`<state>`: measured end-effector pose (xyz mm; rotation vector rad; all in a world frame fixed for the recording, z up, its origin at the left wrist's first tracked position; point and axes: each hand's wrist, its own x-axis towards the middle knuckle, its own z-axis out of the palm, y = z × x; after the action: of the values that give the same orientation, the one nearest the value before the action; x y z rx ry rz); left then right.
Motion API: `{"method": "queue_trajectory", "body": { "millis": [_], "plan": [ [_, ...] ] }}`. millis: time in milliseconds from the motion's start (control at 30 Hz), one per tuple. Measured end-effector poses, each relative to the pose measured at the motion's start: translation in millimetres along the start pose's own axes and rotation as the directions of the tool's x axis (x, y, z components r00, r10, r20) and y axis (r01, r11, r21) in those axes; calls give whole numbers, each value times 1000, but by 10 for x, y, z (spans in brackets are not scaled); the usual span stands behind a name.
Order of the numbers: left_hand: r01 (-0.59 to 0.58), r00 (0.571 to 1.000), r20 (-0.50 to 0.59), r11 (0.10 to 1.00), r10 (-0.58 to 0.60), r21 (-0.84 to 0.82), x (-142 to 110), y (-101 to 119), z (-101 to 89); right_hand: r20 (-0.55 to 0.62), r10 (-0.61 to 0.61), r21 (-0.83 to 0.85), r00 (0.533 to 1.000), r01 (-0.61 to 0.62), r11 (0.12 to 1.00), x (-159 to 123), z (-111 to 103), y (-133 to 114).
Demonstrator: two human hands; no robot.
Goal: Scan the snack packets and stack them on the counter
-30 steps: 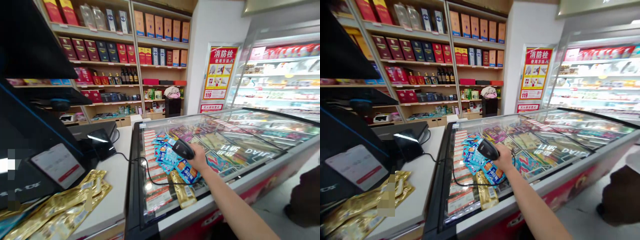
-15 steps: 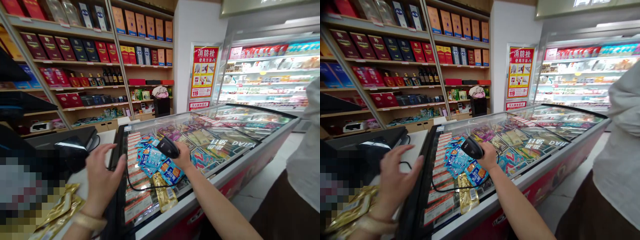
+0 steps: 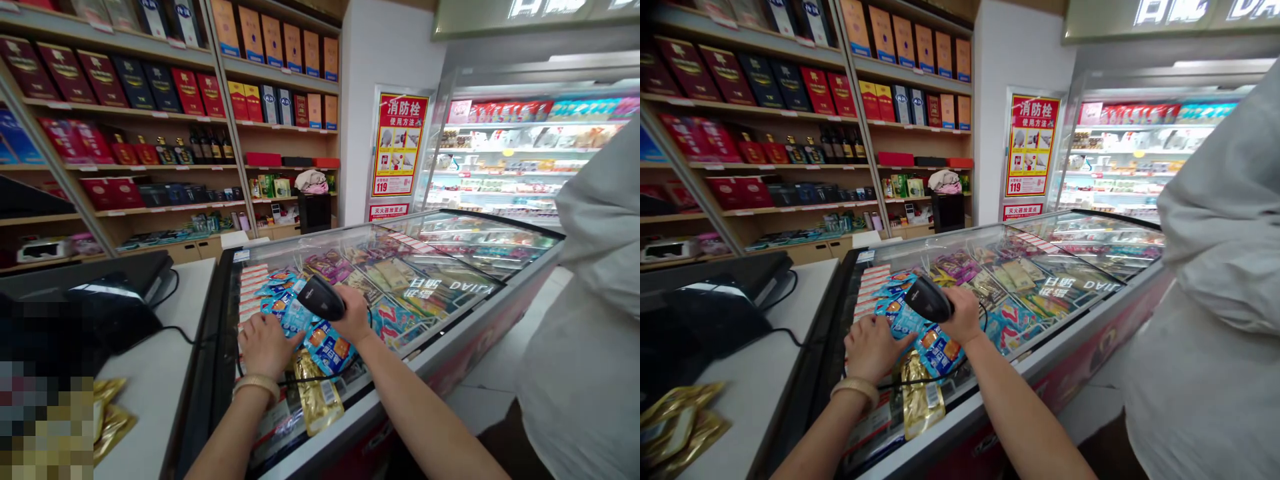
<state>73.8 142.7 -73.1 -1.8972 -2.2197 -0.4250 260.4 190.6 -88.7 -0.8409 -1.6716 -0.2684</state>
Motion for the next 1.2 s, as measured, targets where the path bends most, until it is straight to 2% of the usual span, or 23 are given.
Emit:
{"method": "queue_trajectory", "body": {
  "millis": [133, 267, 333, 400, 467, 533, 600, 700, 833, 1200],
  "plan": [
    [-1, 1000, 18, 995, 2, -95, 11, -8, 13, 10, 3, -5, 1000, -3, 1000, -6, 5, -1],
    [5, 1000, -24, 950, -14, -311, 50, -52, 29, 7, 1, 20, 1000, -1, 1000, -2, -7, -14],
    [9, 998, -52, 879, -39, -477, 93, -108, 54, 19, 13, 24, 1000, -13, 1000, 2, -17, -27],
    [-1, 988, -117, 751, -103, -661, 147, -190, 81, 39, 25, 19, 999, -26, 999, 4, -27, -41],
    [-29, 958, -196, 606, -210, -795, 202, -294, 100, 77, 39, 6, 996, -39, 999, 4, -34, -52],
    [-36, 924, -224, 512, -310, -858, 245, -405, 108, 142, 46, -11, 989, -45, 999, 2, -34, -62],
    [-6, 908, -204, 474, -367, -881, 272, -506, 112, 212, 43, -30, 976, -38, 999, 1, -27, -73],
    [21, 887, -202, 475, -414, -880, 294, -608, 119, 306, 48, -63, 951, -30, 998, 5, -6, -101],
    [24, 858, -238, 499, -455, -866, 306, -632, 119, 398, 70, -98, 915, -33, 995, 16, 14, -148],
    [-48, 867, -339, 617, -364, -785, 257, -558, 15, 460, 124, -170, 879, -50, 984, 70, -8, -204]
  ]
}}
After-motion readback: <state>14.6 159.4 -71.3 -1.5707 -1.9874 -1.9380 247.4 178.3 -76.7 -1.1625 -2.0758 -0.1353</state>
